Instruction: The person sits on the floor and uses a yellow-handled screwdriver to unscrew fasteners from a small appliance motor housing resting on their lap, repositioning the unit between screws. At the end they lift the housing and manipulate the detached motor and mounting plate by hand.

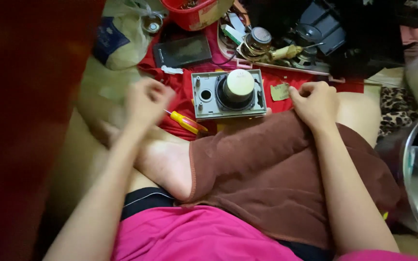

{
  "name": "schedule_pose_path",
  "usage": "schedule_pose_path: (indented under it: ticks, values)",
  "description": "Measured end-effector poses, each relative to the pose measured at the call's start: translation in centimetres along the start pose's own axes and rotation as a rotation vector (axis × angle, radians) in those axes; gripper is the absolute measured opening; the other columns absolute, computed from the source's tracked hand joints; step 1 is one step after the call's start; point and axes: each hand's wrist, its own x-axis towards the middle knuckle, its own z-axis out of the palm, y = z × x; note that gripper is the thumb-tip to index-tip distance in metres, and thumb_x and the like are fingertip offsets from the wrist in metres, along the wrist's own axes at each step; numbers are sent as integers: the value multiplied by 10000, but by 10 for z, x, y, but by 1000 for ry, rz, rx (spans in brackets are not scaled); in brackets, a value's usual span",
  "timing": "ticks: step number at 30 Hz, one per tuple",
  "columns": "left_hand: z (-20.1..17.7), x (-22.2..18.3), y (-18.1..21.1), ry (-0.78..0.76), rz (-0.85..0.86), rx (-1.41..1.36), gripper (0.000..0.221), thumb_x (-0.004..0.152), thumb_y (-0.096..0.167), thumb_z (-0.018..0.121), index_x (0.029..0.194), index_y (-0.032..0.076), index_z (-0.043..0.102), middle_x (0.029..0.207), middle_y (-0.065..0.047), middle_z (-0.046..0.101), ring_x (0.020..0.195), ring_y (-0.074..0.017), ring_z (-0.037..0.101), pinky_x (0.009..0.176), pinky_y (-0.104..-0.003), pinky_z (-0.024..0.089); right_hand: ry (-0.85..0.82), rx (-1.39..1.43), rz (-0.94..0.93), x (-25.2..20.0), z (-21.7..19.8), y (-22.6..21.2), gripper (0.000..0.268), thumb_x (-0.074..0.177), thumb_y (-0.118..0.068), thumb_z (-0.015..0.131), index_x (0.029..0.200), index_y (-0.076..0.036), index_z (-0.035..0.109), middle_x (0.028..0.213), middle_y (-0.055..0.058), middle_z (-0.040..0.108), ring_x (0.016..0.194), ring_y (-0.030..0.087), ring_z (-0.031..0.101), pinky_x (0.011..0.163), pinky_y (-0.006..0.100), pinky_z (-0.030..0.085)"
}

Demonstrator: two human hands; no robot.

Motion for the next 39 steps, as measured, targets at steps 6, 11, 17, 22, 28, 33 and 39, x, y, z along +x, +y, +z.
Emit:
schedule_pose_path:
  ticks: [6, 11, 17, 22, 28, 33, 39]
  values:
    - [18, -9, 12, -641, 182, 660, 464, 475, 161, 613, 938, 152, 640, 978, -36, 551, 971, -279, 465, 809, -412, 434, -29, 50, 20, -5, -10, -11, 195, 779, -344, 625, 665, -190, 662, 621, 86, 622, 704, 358, 619, 650, 398, 465]
    - [18, -9, 19, -671, 267, 704, 480, 489, 68, 579, 959, 152, 635, 974, -43, 556, 964, -281, 447, 780, -396, 414, -50, 50, 0, -5, -8, -5, 209, 788, -358, 619, 659, -197, 657, 614, 62, 618, 689, 324, 621, 649, 370, 463]
    - [23, -8, 14, -635, 333, 782, 449, 491, 204, 805, 917, 167, 669, 977, -66, 500, 978, -256, 411, 797, -342, 397, -25, 52, -18, -5, -8, -7, 219, 797, -356, 613, 672, -182, 660, 638, 84, 626, 705, 360, 617, 657, 391, 459]
    - [22, -11, 19, -604, 432, 799, 519, 475, 199, 843, 958, 142, 662, 1008, -79, 494, 988, -251, 400, 808, -318, 391, -34, 30, -13, -5, -8, -5, 212, 793, -354, 610, 661, -195, 657, 634, 61, 628, 705, 333, 625, 665, 378, 458]
    - [10, -20, 28, -637, 440, 744, 410, 548, 190, 808, 917, 130, 641, 908, -52, 602, 950, -236, 526, 792, -350, 407, 4, 160, -80, -17, -19, -7, 188, 784, -340, 623, 650, -209, 644, 592, 40, 595, 647, 316, 605, 644, 351, 450]
    - [-29, -46, 64, -553, 356, 302, 292, 678, 144, 699, 950, 121, 595, 844, -136, 627, 907, -332, 574, 800, -423, 428, 169, 230, -410, -52, -48, -32, 179, 826, -218, 670, 690, -109, 631, 644, 104, 596, 690, 309, 600, 654, 372, 451]
    - [-33, -66, 65, -321, 517, 81, 350, 730, 105, 657, 1057, 172, 552, 896, -26, 580, 902, -252, 574, 842, -367, 409, -223, 674, -403, -111, -67, -118, 417, 627, -96, 689, 1031, -88, 584, 757, 106, 628, 692, 215, 626, 629, 331, 535]
